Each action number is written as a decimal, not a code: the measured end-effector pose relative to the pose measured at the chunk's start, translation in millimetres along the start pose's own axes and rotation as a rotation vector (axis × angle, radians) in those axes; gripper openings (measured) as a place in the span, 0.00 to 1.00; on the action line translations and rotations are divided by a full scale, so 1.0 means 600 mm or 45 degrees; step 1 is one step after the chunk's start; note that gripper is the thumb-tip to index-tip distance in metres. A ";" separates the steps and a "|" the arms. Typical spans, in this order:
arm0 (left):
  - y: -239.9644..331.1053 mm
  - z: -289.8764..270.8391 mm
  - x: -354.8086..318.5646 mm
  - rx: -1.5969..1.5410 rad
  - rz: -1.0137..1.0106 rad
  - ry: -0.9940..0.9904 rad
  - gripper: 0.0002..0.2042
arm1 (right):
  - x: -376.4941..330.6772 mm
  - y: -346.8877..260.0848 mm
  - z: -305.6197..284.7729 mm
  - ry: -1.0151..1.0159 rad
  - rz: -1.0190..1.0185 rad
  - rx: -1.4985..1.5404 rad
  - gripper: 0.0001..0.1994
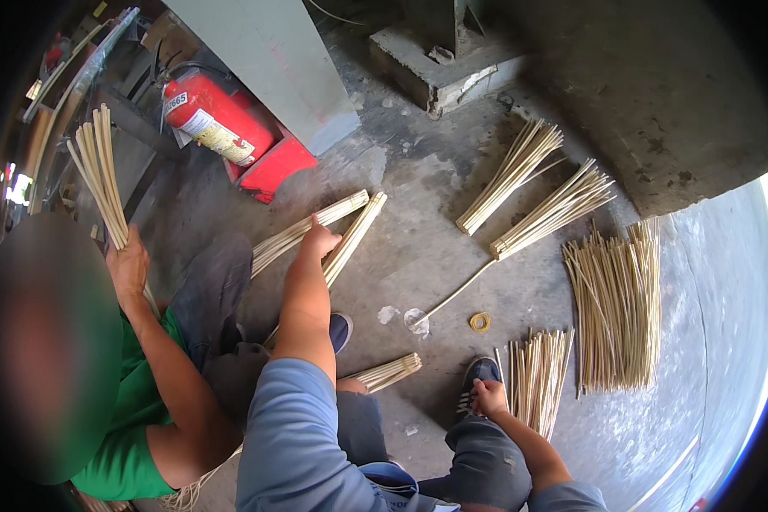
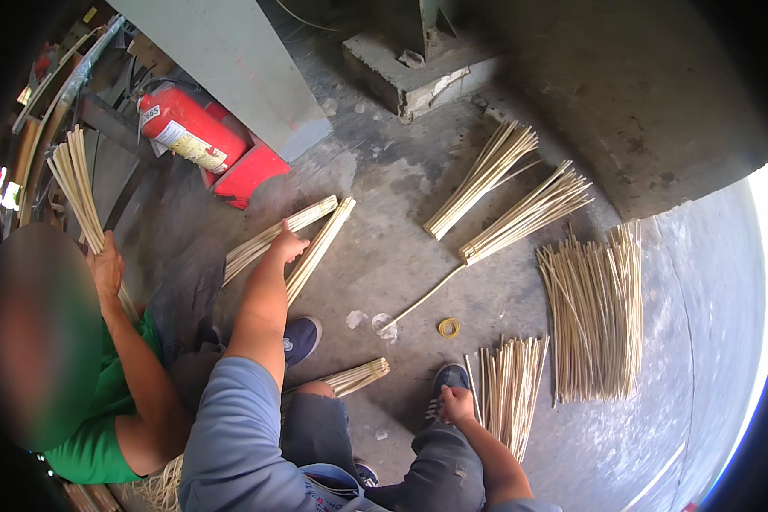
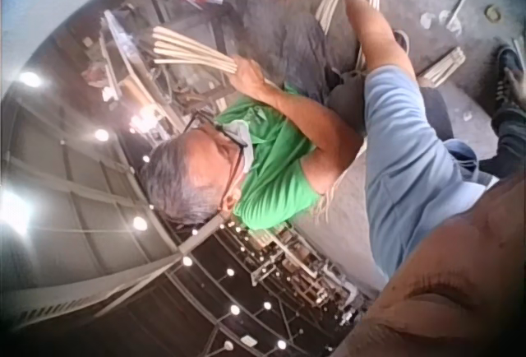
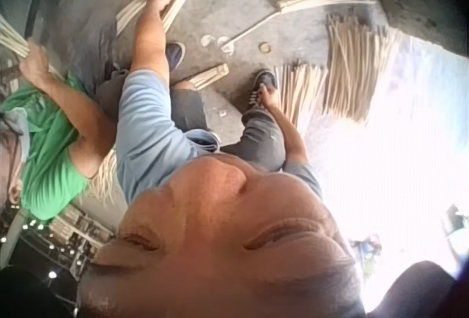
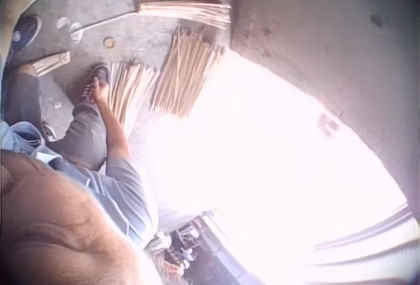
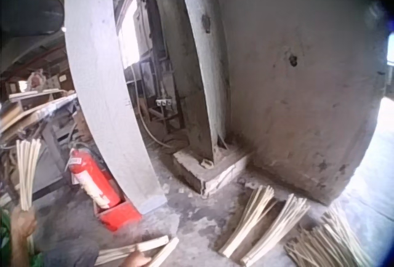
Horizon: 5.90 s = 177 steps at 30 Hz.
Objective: The person sits on the floor and gathers thin wooden sticks into bundles. They align the sticks by hand, then use rubber bands to secure the bundles. A coworker in a green shirt is also present and handling similar sticks nearby.
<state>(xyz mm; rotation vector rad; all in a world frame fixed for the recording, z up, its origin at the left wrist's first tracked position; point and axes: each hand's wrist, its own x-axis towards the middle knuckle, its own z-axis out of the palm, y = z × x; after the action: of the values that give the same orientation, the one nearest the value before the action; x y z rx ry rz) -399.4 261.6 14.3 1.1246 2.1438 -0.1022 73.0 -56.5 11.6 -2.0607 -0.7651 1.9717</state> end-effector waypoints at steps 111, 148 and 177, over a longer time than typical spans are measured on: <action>-0.637 0.315 -1.059 -0.565 -0.937 -0.065 0.29 | 0.017 -0.156 0.358 -0.289 -1.444 -2.206 0.29; -0.582 0.209 -0.960 -1.312 -0.923 0.368 0.17 | -0.005 -0.195 0.122 0.201 -1.234 -1.503 0.23; -0.726 0.184 -0.882 -1.991 -0.626 0.076 0.09 | -0.231 -0.250 0.155 -0.156 -0.668 -0.300 0.14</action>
<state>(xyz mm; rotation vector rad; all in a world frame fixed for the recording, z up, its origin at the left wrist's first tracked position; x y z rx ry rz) -466.2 -415.5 153.4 -0.3106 1.6769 1.1667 -49.9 -15.6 194.7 -1.6213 -1.4505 1.7766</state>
